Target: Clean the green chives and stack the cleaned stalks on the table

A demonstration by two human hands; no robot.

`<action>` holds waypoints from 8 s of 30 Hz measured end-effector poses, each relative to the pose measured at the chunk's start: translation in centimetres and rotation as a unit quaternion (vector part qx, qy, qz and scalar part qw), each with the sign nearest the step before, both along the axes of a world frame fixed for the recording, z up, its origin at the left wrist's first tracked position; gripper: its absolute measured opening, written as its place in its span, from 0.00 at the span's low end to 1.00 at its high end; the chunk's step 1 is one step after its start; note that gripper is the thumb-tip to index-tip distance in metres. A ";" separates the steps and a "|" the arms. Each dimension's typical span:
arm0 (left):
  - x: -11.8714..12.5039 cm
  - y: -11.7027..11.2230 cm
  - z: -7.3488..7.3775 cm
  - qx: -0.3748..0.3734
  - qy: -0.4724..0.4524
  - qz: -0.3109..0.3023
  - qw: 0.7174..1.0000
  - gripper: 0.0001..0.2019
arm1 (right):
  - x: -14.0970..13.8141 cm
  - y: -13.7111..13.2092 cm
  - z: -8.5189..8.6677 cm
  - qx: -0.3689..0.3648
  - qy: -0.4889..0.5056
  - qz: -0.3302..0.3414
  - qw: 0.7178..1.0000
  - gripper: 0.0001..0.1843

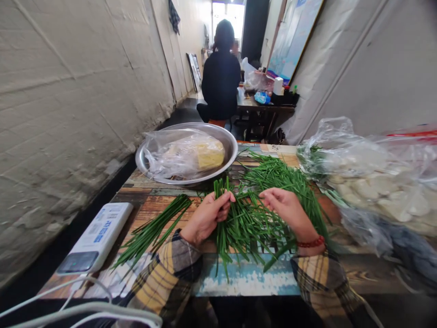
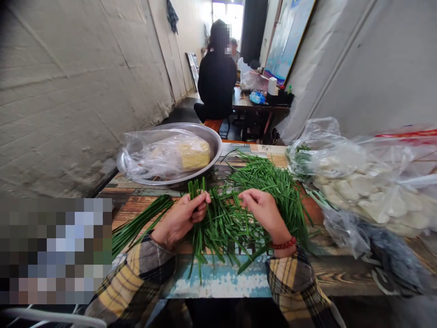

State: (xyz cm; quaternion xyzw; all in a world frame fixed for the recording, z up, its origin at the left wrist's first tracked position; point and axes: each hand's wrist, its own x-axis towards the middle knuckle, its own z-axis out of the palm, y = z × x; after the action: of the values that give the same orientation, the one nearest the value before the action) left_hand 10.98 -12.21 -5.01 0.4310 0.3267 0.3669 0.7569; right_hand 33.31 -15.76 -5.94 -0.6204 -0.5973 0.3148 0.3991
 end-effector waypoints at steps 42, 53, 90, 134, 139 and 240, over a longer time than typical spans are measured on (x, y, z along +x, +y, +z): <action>-0.5 0.8 0.0 -0.008 -0.046 0.072 0.996 0.11 | 2.7 0.7 -2.8 0.007 -0.054 -0.036 0.998 0.23; -0.5 1.0 0.0 -0.004 -0.042 0.077 0.996 0.11 | 3.6 0.7 -2.8 0.074 -0.116 -0.102 0.985 0.21; -0.5 0.7 0.3 -0.011 -0.045 0.079 0.996 0.12 | 1.0 0.6 -1.5 0.002 0.232 -0.061 0.971 0.17; 0.0 0.4 -1.0 0.031 0.048 0.020 0.998 0.17 | -5.8 -0.6 -0.7 -0.121 0.247 0.101 0.956 0.16; -0.1 0.5 -0.9 0.023 0.039 0.028 0.999 0.16 | -4.9 -0.6 -0.8 -0.153 0.277 0.139 0.938 0.15; 0.0 0.2 -0.5 0.017 0.021 0.038 0.999 0.17 | -2.9 -0.5 0.2 -0.039 0.041 0.138 0.989 0.14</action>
State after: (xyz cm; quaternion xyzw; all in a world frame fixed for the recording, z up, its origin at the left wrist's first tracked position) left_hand 10.96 -11.97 -5.55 0.4386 0.3526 0.3914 0.7281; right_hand 30.42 -16.30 -5.79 -0.5337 -0.6478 0.4150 0.3511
